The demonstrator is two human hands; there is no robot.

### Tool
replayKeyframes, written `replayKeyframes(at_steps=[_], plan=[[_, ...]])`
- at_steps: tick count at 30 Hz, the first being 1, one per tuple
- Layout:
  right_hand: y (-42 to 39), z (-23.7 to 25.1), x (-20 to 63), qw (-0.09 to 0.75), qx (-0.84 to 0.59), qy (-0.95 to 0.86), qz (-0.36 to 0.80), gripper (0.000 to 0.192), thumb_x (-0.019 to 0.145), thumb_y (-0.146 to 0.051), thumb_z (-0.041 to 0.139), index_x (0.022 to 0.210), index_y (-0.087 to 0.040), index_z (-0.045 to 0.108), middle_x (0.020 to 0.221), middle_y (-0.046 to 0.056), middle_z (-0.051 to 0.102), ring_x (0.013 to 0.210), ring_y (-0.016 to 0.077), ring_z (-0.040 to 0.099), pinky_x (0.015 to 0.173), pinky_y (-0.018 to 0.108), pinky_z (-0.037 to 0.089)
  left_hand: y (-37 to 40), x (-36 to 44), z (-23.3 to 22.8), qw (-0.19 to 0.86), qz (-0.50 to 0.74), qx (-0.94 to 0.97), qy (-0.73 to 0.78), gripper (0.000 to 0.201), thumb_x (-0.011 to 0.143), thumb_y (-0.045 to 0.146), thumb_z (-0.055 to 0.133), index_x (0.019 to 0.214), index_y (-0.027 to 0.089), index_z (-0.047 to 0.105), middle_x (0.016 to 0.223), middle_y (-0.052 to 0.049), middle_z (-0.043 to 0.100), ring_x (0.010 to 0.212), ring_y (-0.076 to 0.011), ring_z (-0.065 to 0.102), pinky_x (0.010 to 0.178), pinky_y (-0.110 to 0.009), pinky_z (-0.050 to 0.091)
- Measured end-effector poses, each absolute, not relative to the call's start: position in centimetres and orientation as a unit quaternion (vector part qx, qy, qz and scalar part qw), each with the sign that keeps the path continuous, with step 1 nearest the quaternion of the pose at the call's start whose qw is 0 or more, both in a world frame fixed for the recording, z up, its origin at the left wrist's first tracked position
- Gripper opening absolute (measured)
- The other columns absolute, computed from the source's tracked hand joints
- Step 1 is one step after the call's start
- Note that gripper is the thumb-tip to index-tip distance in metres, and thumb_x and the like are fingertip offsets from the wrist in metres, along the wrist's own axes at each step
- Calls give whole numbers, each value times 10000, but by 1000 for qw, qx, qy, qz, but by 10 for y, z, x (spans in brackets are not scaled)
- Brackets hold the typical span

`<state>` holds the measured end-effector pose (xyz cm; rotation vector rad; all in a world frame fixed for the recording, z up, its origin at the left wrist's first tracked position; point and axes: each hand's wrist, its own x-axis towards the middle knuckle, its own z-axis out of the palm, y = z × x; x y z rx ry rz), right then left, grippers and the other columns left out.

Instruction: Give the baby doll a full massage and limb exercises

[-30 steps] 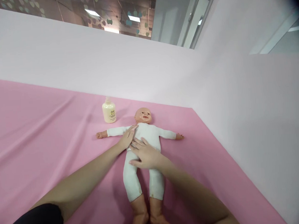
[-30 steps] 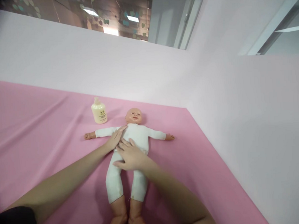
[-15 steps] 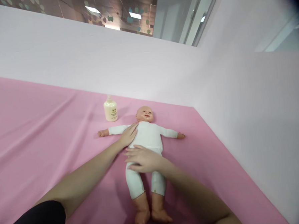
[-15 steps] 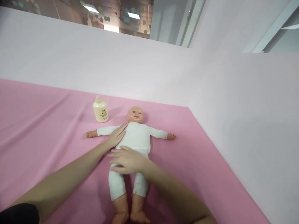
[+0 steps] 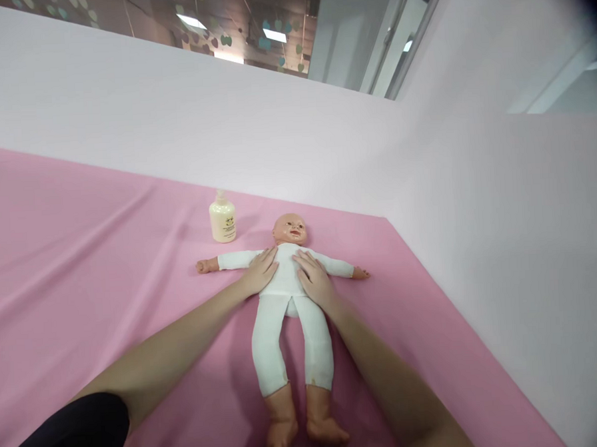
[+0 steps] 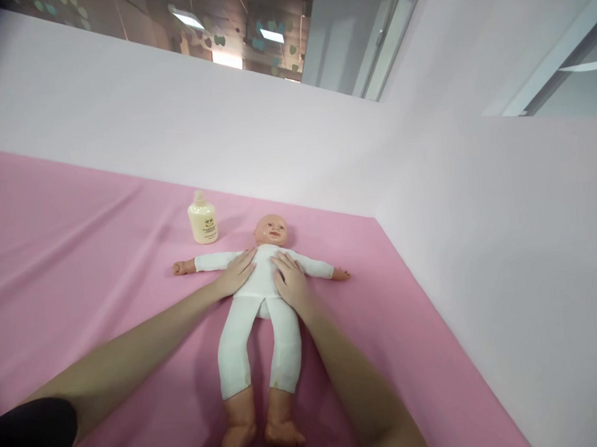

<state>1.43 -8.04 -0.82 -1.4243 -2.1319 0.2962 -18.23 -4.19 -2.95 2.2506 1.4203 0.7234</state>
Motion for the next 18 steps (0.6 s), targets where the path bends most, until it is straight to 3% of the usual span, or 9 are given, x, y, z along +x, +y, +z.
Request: replayKeyframes(at_steps=[4,7,12,18], plan=[[-86,-11,7,259,-573,-775,56,489,930,-233,282,1401,-213,411,1502,33,353,1406,241,273,1125,455,247,-62,-167,-19,183,200,801,534,630,943,380,267,1463,33,196,1547,-194,140,1437,-325,82,1152,-510,133],[-90,-11,3,233,-607,-759,37,503,938,-247,264,1427,-189,368,1517,59,319,1396,290,280,1104,486,262,-84,-155,-6,176,167,809,535,630,940,409,288,1478,97,189,1560,-170,88,1431,-365,49,1117,-587,140],[-89,-12,3,227,-624,-746,48,497,947,-259,253,1428,-196,364,1523,68,306,1392,308,283,1093,496,270,-116,-139,7,143,128,848,495,646,930,469,285,1475,129,220,1559,-146,116,1429,-387,48,1069,-677,111],[-76,-20,13,256,-605,-751,75,503,941,-257,244,1429,-202,353,1516,83,317,1397,259,289,1098,476,277,-139,-129,3,85,109,895,425,768,915,558,274,1447,6,239,1513,-258,182,1430,-358,113,1114,-615,66]])
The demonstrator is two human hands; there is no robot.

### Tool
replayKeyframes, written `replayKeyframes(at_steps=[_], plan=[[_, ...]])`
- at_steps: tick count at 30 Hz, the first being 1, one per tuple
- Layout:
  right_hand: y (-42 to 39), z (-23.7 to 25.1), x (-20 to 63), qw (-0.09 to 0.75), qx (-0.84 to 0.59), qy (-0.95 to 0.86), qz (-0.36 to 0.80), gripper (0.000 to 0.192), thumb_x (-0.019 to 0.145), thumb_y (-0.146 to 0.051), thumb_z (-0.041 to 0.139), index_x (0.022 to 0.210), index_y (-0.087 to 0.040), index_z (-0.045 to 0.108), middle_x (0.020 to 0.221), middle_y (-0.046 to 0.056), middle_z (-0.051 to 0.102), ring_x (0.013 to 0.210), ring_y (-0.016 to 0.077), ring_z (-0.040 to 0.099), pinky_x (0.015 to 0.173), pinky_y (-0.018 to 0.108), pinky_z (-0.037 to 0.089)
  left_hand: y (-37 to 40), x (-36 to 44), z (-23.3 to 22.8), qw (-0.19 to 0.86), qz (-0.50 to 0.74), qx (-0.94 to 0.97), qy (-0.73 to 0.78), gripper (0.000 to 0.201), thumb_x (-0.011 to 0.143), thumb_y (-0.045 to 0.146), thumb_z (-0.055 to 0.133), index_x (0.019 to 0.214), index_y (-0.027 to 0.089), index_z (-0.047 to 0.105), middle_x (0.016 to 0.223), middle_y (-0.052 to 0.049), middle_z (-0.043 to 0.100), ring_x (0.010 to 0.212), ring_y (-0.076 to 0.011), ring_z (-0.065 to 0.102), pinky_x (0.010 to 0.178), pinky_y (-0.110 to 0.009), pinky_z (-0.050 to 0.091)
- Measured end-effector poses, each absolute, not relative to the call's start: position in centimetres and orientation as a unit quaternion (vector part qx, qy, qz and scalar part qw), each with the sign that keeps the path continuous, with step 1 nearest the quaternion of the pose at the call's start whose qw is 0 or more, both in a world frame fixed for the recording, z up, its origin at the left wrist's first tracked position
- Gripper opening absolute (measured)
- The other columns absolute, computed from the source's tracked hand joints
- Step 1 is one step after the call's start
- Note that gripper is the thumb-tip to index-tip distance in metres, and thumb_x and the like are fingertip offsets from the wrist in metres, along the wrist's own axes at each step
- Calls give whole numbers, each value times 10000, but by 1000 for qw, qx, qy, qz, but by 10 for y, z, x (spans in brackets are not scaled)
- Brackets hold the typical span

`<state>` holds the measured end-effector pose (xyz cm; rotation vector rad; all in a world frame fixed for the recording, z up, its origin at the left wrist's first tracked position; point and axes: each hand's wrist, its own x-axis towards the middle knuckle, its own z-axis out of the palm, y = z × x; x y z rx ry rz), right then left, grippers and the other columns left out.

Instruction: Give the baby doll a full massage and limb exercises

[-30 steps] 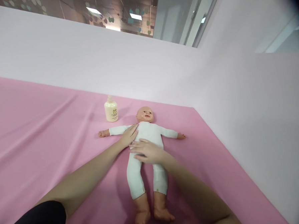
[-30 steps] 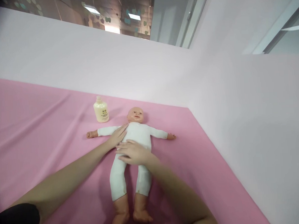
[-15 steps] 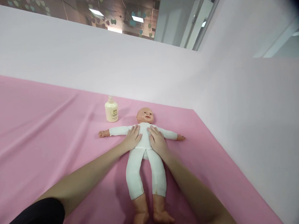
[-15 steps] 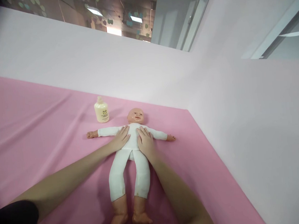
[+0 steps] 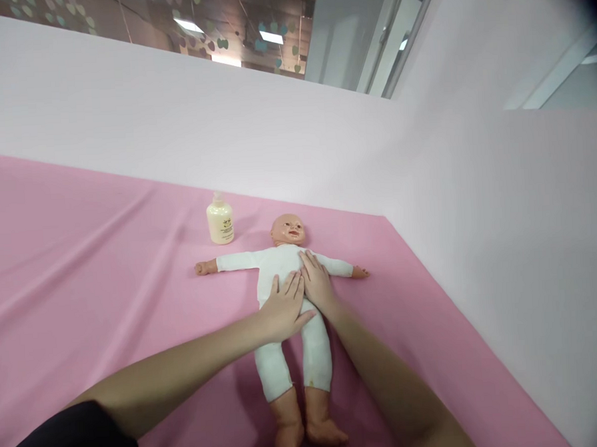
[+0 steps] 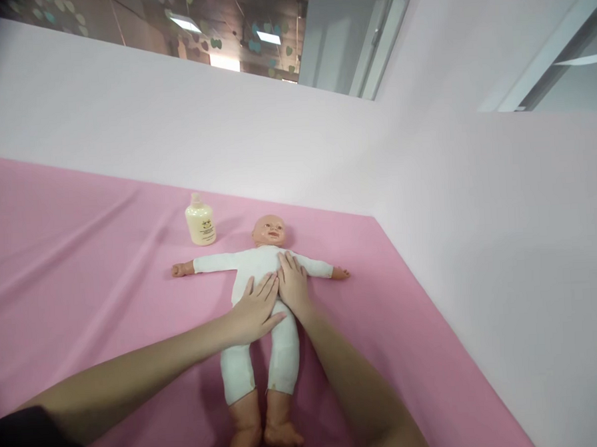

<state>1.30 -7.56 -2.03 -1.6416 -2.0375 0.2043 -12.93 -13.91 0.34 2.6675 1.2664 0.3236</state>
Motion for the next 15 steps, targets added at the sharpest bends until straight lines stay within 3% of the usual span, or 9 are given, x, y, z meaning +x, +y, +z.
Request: replayKeyframes(at_steps=[8,12,15], plan=[[-56,-29,29,310,-582,-747,86,515,928,-272,248,1386,-101,411,1435,126,438,1362,204,356,1139,382,270,-167,-128,8,111,91,942,303,754,904,613,280,1432,75,310,1497,-245,263,1414,-375,172,1111,-608,97],[-61,-25,27,284,-597,-746,82,518,938,-268,246,1403,-80,376,1450,148,409,1373,224,338,1144,396,259,-173,-128,17,166,112,964,174,575,904,525,414,1337,151,464,1368,-163,498,1374,-327,302,1124,-588,100],[-75,-15,16,230,-607,-759,60,542,942,-297,290,1445,-94,297,1498,181,314,1406,301,257,1124,520,230,-169,-126,20,238,111,964,35,385,909,405,479,1204,181,579,1197,-92,642,1240,-243,490,1151,-480,167]])
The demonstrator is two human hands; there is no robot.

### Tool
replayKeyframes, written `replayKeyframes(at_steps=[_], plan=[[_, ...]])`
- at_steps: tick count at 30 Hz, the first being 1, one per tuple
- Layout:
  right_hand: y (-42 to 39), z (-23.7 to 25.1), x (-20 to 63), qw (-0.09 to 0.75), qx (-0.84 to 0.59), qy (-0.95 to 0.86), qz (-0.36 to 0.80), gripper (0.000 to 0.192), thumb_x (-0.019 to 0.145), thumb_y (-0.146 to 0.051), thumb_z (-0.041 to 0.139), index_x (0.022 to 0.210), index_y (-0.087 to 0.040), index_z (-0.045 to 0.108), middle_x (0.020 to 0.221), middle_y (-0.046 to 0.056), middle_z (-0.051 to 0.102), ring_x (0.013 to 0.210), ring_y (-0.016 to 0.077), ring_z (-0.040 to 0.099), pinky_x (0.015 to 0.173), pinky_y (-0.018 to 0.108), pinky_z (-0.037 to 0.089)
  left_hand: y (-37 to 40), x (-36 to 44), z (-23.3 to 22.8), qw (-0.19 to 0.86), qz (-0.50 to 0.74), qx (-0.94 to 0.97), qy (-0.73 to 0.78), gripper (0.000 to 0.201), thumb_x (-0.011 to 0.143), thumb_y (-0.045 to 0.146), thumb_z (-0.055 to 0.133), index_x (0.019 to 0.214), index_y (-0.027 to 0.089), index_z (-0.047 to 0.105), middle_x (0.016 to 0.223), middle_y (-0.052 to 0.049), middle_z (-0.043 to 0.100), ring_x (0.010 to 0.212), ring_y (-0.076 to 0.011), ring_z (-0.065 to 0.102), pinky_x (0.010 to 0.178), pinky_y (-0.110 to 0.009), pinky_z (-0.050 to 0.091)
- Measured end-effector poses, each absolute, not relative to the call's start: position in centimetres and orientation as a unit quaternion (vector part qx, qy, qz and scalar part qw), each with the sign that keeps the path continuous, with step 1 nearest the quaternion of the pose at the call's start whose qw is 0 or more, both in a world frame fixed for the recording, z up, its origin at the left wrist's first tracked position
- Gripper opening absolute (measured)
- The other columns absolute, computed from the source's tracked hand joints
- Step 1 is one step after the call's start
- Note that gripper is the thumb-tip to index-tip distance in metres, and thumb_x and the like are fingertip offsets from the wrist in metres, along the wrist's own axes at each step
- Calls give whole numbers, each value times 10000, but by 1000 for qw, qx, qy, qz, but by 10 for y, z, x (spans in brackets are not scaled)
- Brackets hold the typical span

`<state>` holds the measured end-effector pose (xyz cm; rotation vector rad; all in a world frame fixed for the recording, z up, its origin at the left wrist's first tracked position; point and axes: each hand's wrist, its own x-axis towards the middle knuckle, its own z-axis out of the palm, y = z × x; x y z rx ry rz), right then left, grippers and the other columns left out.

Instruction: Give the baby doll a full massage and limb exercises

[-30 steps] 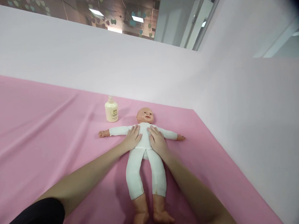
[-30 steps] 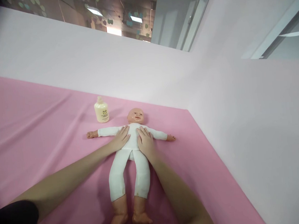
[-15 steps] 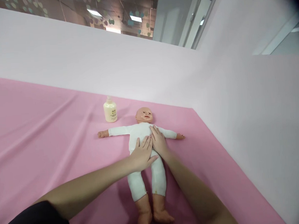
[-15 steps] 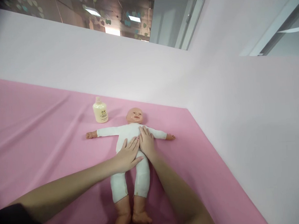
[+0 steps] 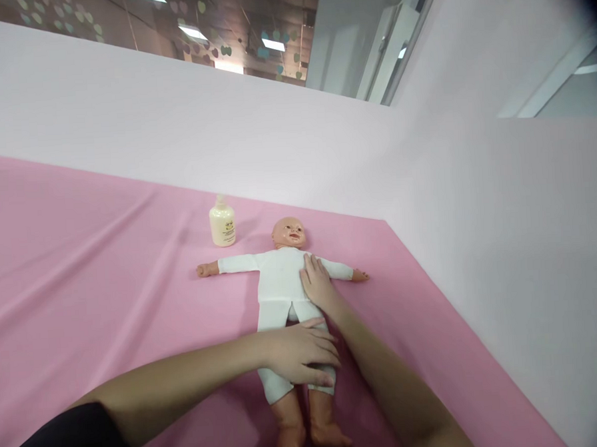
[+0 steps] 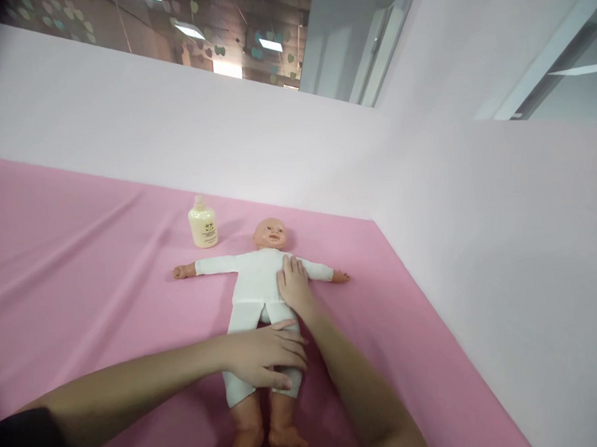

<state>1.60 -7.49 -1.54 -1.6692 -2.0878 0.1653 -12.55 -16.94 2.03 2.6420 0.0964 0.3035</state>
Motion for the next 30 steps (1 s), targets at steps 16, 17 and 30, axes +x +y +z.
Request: replayKeyframes(at_steps=[16,17,30], plan=[[-127,29,-23,74,-274,-952,118,424,956,-434,389,1352,-303,466,1450,-7,442,1402,180,271,1172,459,52,-168,-120,14,301,96,946,-67,340,843,421,553,1070,191,660,1077,-73,693,1072,-227,595,1026,-336,395],[-124,27,-22,82,-284,-948,118,417,957,-432,384,1340,-299,483,1457,-10,431,1406,179,263,1172,446,72,-168,-120,15,289,96,950,-70,330,844,417,550,1060,192,659,1070,-69,695,1065,-226,593,1026,-336,388],[-90,8,-1,169,-456,-867,105,472,958,-409,343,1408,-273,390,1536,-9,277,1440,208,182,1170,447,133,-199,-114,9,157,130,976,-81,216,868,368,530,875,195,661,848,-37,716,908,-217,588,938,-392,360]])
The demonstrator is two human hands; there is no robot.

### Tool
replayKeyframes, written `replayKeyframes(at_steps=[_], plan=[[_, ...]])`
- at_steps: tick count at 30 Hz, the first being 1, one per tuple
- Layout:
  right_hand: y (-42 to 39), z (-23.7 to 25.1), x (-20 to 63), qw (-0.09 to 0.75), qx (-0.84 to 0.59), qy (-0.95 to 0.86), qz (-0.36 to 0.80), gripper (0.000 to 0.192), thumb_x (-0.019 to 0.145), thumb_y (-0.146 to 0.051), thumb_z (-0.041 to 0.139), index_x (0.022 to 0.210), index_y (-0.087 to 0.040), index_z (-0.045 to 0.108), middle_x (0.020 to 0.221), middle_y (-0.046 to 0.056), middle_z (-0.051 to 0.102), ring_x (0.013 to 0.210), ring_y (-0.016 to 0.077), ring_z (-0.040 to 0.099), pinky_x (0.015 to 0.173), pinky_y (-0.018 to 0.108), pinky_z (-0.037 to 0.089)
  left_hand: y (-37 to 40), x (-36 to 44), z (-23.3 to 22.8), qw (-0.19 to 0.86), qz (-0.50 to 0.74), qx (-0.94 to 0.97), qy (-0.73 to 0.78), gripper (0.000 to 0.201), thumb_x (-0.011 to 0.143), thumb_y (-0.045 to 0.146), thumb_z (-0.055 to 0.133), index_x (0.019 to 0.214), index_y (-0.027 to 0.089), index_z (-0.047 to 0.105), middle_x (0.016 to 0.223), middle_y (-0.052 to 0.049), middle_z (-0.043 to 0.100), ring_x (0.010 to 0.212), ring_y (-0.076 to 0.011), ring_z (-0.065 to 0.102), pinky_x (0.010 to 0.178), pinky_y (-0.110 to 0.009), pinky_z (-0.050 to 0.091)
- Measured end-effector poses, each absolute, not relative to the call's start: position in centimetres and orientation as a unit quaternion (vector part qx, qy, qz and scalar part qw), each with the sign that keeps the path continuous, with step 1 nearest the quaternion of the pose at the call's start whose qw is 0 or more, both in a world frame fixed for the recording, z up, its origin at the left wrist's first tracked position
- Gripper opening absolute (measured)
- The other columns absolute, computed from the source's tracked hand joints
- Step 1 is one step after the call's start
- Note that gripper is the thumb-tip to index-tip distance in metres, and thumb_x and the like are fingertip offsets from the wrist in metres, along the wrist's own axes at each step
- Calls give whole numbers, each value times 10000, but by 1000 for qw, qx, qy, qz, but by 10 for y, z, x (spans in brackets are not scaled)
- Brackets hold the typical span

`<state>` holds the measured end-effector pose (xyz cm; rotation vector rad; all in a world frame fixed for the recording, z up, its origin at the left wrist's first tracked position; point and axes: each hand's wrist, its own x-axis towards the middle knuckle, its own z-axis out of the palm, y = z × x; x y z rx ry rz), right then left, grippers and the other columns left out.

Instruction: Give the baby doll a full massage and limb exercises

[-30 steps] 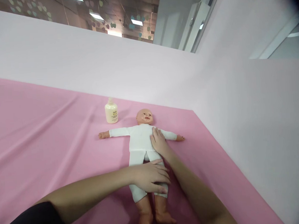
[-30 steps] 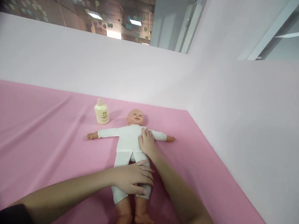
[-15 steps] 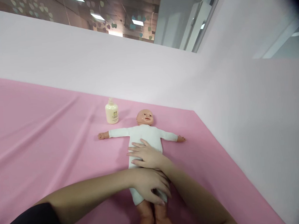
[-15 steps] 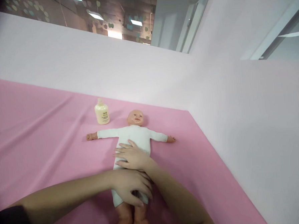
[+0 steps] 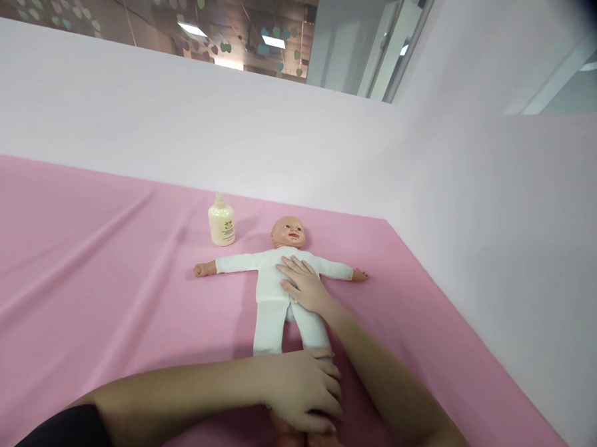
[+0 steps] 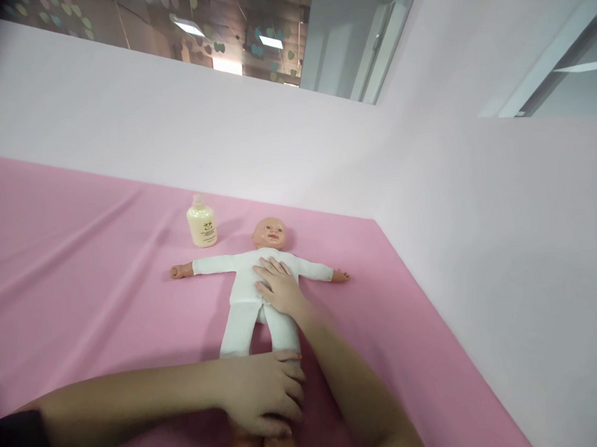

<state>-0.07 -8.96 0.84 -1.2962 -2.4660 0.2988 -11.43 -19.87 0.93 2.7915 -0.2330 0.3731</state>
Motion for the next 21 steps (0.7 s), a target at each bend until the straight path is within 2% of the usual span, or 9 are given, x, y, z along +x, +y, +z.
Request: replayKeyframes(at_steps=[3,6,10,12,17,21], plan=[[-86,5,2,179,-481,-852,100,480,955,-410,340,1414,-278,378,1543,-9,255,1441,235,173,1161,489,133,-192,-114,10,176,141,973,-54,167,856,329,565,880,193,659,836,-26,716,854,-192,610,903,-349,383],[-83,0,4,193,-503,-837,93,484,949,-400,345,1417,-280,375,1547,-9,241,1439,255,178,1150,512,153,-177,-116,15,168,166,970,50,152,861,298,557,882,190,663,850,-36,713,824,-190,614,885,-340,392],[-78,-5,6,197,-518,-827,92,500,926,-379,383,1416,-276,381,1545,12,247,1429,294,197,1127,548,187,-150,-125,22,168,200,952,159,187,887,232,494,921,168,666,938,-52,705,912,-196,623,888,-328,415],[-74,-7,9,203,-518,-826,97,498,918,-363,393,1409,-280,393,1540,20,264,1425,303,206,1118,559,200,-136,-132,23,188,206,946,163,224,908,215,450,962,164,662,986,-54,704,929,-182,631,899,-313,426],[-63,-16,25,268,-472,-832,118,486,930,-368,377,1407,-279,397,1526,23,302,1422,260,231,1137,500,226,-103,-150,18,219,217,944,119,283,939,263,416,1092,183,640,1098,-68,688,1035,-180,611,950,-304,424],[-50,-29,41,329,-467,-807,148,502,937,-391,359,1411,-232,397,1482,54,381,1399,222,294,1156,449,235,-88,-161,12,207,226,942,135,310,957,296,390,1109,194,640,1145,-65,676,1133,-196,572,1022,-347,363]])
